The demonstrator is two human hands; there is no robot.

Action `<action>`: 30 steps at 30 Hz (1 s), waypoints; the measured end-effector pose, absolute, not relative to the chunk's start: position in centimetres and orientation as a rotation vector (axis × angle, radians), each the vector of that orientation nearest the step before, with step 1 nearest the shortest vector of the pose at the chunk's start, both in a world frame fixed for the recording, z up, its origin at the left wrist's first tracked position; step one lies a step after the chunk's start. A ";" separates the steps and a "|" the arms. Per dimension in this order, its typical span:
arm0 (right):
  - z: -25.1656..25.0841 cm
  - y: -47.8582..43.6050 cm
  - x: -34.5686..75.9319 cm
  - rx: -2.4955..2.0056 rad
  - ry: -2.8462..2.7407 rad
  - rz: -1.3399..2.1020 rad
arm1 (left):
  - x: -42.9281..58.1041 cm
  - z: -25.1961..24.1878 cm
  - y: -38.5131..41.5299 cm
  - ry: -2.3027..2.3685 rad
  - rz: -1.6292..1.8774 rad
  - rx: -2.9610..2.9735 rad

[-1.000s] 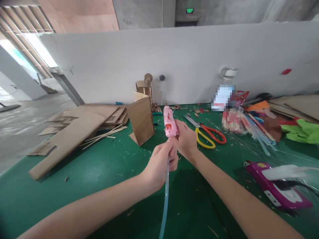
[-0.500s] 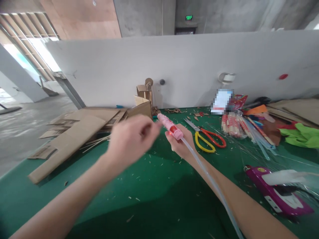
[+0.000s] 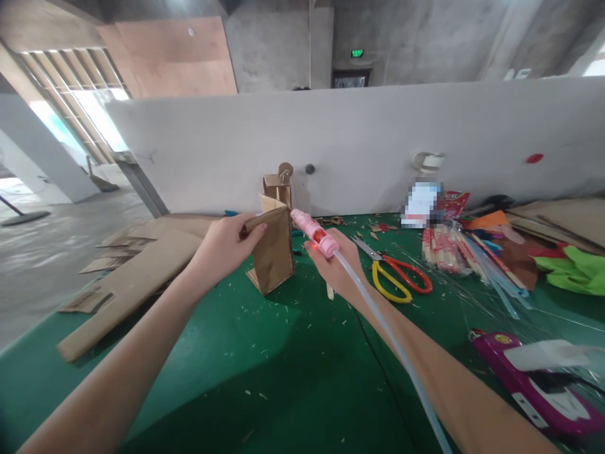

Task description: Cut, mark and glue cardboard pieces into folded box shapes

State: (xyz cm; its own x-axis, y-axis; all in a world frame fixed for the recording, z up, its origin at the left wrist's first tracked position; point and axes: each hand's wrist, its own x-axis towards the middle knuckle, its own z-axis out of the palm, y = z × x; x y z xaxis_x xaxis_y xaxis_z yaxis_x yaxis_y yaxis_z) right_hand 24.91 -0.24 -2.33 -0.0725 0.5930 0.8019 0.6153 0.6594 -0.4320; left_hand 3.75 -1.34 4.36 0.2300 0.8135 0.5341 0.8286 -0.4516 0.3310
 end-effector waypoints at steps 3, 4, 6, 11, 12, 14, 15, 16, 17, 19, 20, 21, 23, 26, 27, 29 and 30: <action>-2.1 -0.5 24.9 -0.940 -1.743 -0.073 | 3.8 4.6 -1.5 -1.663 -1.036 -2.445; -2.0 -0.6 24.9 -0.934 -1.742 -0.084 | 3.8 4.6 -1.5 -1.679 -1.038 -2.442; -1.9 -0.7 24.9 -0.927 -1.738 -0.100 | 3.7 4.6 -1.4 -1.696 -1.043 -2.433; -2.1 -0.4 24.8 -0.915 -1.750 -0.158 | 3.8 4.6 -1.4 -1.670 -1.042 -2.433; -2.3 -0.3 24.8 -0.910 -1.757 -0.176 | 3.8 4.6 -1.4 -1.668 -1.039 -2.435; -2.8 -0.2 24.7 -0.911 -1.758 -0.184 | 3.8 4.6 -1.5 -1.671 -1.034 -2.437; -3.0 -0.2 24.7 -0.915 -1.755 -0.172 | 3.9 4.6 -1.5 -1.678 -1.033 -2.433; -3.1 -0.2 24.6 -0.920 -1.751 -0.159 | 3.9 4.6 -1.6 -1.683 -1.033 -2.427; -3.2 -0.3 24.5 -0.921 -1.749 -0.148 | 3.9 4.6 -1.6 -1.686 -1.032 -2.421; -3.2 -0.4 24.4 -0.905 -1.756 -0.146 | 3.9 4.7 -1.6 -1.688 -1.028 -2.415; -3.2 -0.5 24.4 -0.889 -1.763 -0.151 | 3.8 4.7 -1.6 -1.691 -1.026 -2.415; -3.2 -0.5 24.4 -0.873 -1.771 -0.155 | 3.8 4.7 -1.6 -1.694 -1.023 -2.415; -3.2 -0.5 24.4 -0.858 -1.779 -0.146 | 3.7 4.8 -1.5 -1.710 -1.013 -2.413; -3.8 -0.4 24.5 -0.901 -1.774 -0.113 | 3.6 4.7 -1.5 -1.729 -0.998 -2.408; -4.0 -0.4 24.5 -0.924 -1.777 -0.098 | 3.6 4.7 -1.5 -1.733 -0.994 -2.407; -4.4 -0.4 24.6 -0.955 -1.789 -0.069 | 3.6 4.7 -1.4 -1.738 -0.991 -2.400; -4.5 -0.4 24.6 -0.959 -1.794 -0.059 | 3.6 4.7 -1.4 -1.740 -0.989 -2.396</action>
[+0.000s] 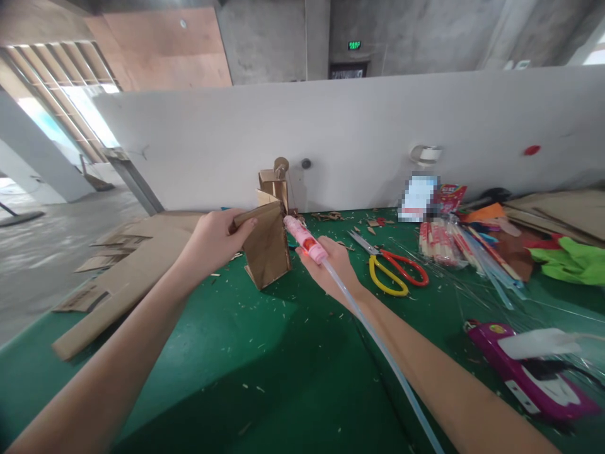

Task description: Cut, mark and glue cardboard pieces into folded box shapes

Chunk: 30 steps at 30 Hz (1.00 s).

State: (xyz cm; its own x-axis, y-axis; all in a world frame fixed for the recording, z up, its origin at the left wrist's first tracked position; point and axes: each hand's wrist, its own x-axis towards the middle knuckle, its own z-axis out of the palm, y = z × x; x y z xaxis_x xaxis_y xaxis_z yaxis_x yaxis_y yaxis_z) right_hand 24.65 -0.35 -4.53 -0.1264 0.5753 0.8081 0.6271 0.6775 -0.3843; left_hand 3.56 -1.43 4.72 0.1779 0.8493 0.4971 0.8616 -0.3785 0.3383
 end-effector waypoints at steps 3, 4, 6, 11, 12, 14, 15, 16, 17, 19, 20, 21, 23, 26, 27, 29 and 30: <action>-4.6 -0.4 24.7 -0.929 -1.804 -0.048 | 3.6 4.7 -1.4 -1.743 -0.991 -2.391; -4.6 -0.4 24.8 -0.917 -1.806 -0.046 | 3.6 4.7 -1.4 -1.743 -0.992 -2.395; -4.7 -0.4 24.8 -0.915 -1.803 -0.036 | 3.6 4.7 -1.4 -1.747 -0.994 -2.396; -5.5 -0.4 25.1 -0.964 -1.805 -0.006 | 3.7 4.8 -1.4 -1.776 -0.979 -2.401; -5.6 -0.4 25.1 -0.967 -1.810 -0.001 | 3.8 4.8 -1.4 -1.783 -0.973 -2.402; -5.9 -0.4 25.2 -0.955 -1.835 0.006 | 3.8 4.9 -1.4 -1.789 -0.966 -2.393; -5.9 -0.4 25.2 -0.946 -1.844 0.008 | 3.7 4.9 -1.5 -1.786 -0.966 -2.389; -6.0 -0.5 25.3 -0.941 -1.854 0.011 | 3.7 4.9 -1.5 -1.778 -0.971 -2.386; -6.0 -0.5 25.3 -0.941 -1.864 0.010 | 3.7 4.9 -1.5 -1.771 -0.976 -2.383; -6.1 -0.5 25.4 -0.960 -1.882 0.001 | 3.7 4.8 -1.5 -1.768 -0.977 -2.383; -6.2 -0.5 25.4 -0.969 -1.891 -0.003 | 3.7 4.8 -1.4 -1.771 -0.974 -2.384; -6.3 -0.6 25.4 -0.972 -1.899 -0.004 | 3.7 4.8 -1.4 -1.774 -0.972 -2.380; -6.4 -0.6 25.5 -0.962 -1.905 -0.003 | 3.7 4.8 -1.4 -1.775 -0.969 -2.375; -6.8 -0.5 25.5 -0.948 -1.899 -0.019 | 3.8 4.9 -1.5 -1.777 -0.964 -2.370; -6.9 -0.5 25.5 -0.949 -1.895 -0.029 | 3.8 4.9 -1.5 -1.781 -0.963 -2.370; -7.1 -0.4 25.4 -0.956 -1.884 -0.042 | 3.8 4.9 -1.5 -1.786 -0.964 -2.376; -7.1 -0.4 25.4 -0.956 -1.880 -0.043 | 3.8 4.9 -1.5 -1.785 -0.968 -2.378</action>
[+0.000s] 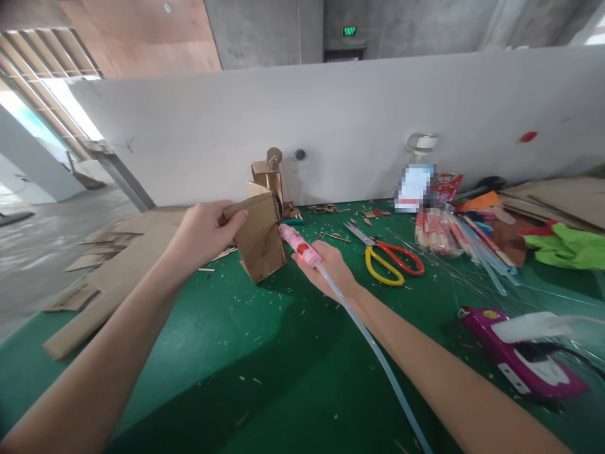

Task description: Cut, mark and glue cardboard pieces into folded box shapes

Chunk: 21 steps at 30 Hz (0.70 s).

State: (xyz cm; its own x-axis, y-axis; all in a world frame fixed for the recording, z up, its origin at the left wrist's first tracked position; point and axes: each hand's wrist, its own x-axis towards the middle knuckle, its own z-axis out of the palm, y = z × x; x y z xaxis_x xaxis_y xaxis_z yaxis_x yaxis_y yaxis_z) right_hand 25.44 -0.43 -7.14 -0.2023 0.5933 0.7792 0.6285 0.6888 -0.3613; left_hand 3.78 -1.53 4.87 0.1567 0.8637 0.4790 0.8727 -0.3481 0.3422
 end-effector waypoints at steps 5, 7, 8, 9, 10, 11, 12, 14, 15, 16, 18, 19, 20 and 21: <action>-7.0 -0.6 25.5 -0.896 -1.895 -0.059 | 3.8 4.8 -1.5 -1.762 -0.979 -2.371; -7.0 -0.7 25.5 -0.890 -1.896 -0.053 | 3.8 4.8 -1.5 -1.771 -0.977 -2.376; -7.1 -0.6 25.5 -0.899 -1.890 -0.048 | 3.8 4.8 -1.5 -1.777 -0.976 -2.378; -7.2 -0.6 25.6 -0.911 -1.882 -0.044 | 3.8 4.8 -1.5 -1.785 -0.976 -2.376; -7.3 -0.6 25.6 -0.926 -1.878 -0.044 | 3.8 4.8 -1.5 -1.792 -0.975 -2.375; -7.5 -0.5 25.6 -0.943 -1.876 -0.047 | 3.8 4.8 -1.5 -1.798 -0.975 -2.375; -7.6 -0.5 25.7 -0.960 -1.880 -0.048 | 3.8 4.8 -1.5 -1.804 -0.976 -2.377; -7.7 -0.5 25.7 -0.985 -1.892 -0.049 | 3.8 4.8 -1.5 -1.811 -0.981 -2.384; -7.7 -0.5 25.7 -0.992 -1.895 -0.047 | 3.8 4.8 -1.5 -1.811 -0.981 -2.388; -7.7 -0.5 25.7 -0.993 -1.894 -0.045 | 3.8 4.8 -1.5 -1.809 -0.979 -2.391; -7.6 -0.6 25.8 -0.973 -1.899 -0.048 | 3.8 4.9 -1.6 -1.800 -0.974 -2.386; -7.6 -0.6 25.8 -0.956 -1.909 -0.055 | 3.8 4.9 -1.6 -1.797 -0.972 -2.381; -7.5 -0.6 25.9 -0.939 -1.922 -0.063 | 3.9 4.9 -1.6 -1.796 -0.972 -2.377; -7.5 -0.6 25.9 -0.926 -1.930 -0.073 | 3.9 4.9 -1.6 -1.796 -0.976 -2.371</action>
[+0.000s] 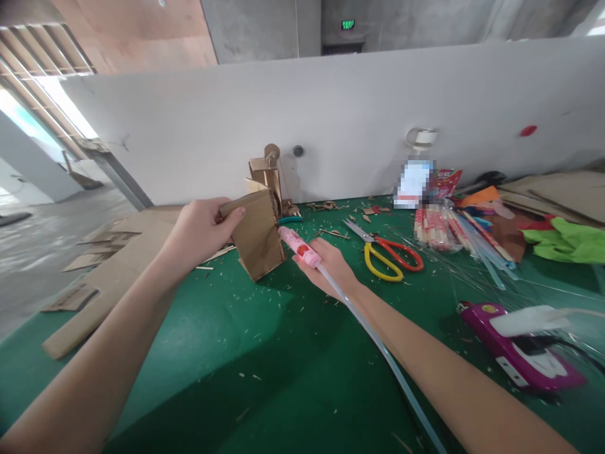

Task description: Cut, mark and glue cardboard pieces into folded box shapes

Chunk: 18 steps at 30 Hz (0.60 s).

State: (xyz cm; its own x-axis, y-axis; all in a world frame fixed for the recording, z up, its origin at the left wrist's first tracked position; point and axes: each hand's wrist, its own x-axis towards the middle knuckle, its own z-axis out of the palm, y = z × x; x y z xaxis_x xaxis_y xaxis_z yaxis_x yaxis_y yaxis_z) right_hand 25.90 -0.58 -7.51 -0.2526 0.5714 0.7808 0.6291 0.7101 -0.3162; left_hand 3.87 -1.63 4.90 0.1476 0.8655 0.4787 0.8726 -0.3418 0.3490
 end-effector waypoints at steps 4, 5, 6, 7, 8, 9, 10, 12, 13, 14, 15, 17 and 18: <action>-7.8 -0.5 26.1 -0.948 -1.923 -0.086 | 4.0 4.9 -1.7 -1.796 -0.981 -2.366; -7.9 -0.4 26.1 -0.959 -1.926 -0.084 | 4.0 5.0 -1.8 -1.795 -0.982 -2.365; -8.0 -0.4 26.1 -0.966 -1.933 -0.082 | 4.0 5.0 -1.8 -1.795 -0.983 -2.364; -8.1 -0.4 26.1 -0.971 -1.938 -0.083 | 4.0 5.0 -1.8 -1.797 -0.984 -2.363; -8.1 -0.4 26.1 -0.973 -1.940 -0.083 | 4.0 5.0 -1.8 -1.799 -0.985 -2.365; -8.2 -0.4 26.2 -0.971 -1.942 -0.082 | 4.0 5.0 -1.8 -1.802 -0.985 -2.368; -8.2 -0.4 26.2 -0.963 -1.947 -0.081 | 4.0 5.0 -1.9 -1.804 -0.986 -2.373; -8.3 -0.3 26.3 -0.942 -1.962 -0.078 | 4.0 4.9 -1.9 -1.804 -0.990 -2.383; -8.3 -0.3 26.4 -0.935 -1.970 -0.078 | 4.0 4.9 -1.8 -1.803 -0.995 -2.386; -8.4 -0.3 26.4 -0.929 -1.978 -0.082 | 4.0 4.9 -1.8 -1.804 -0.999 -2.387; -8.5 -0.2 26.5 -0.928 -1.984 -0.091 | 3.9 4.8 -1.8 -1.806 -1.001 -2.386; -8.6 -0.1 26.6 -0.933 -1.997 -0.105 | 3.9 4.8 -1.7 -1.807 -1.001 -2.383; -8.7 0.0 26.6 -0.931 -2.002 -0.109 | 3.9 4.8 -1.7 -1.806 -1.001 -2.382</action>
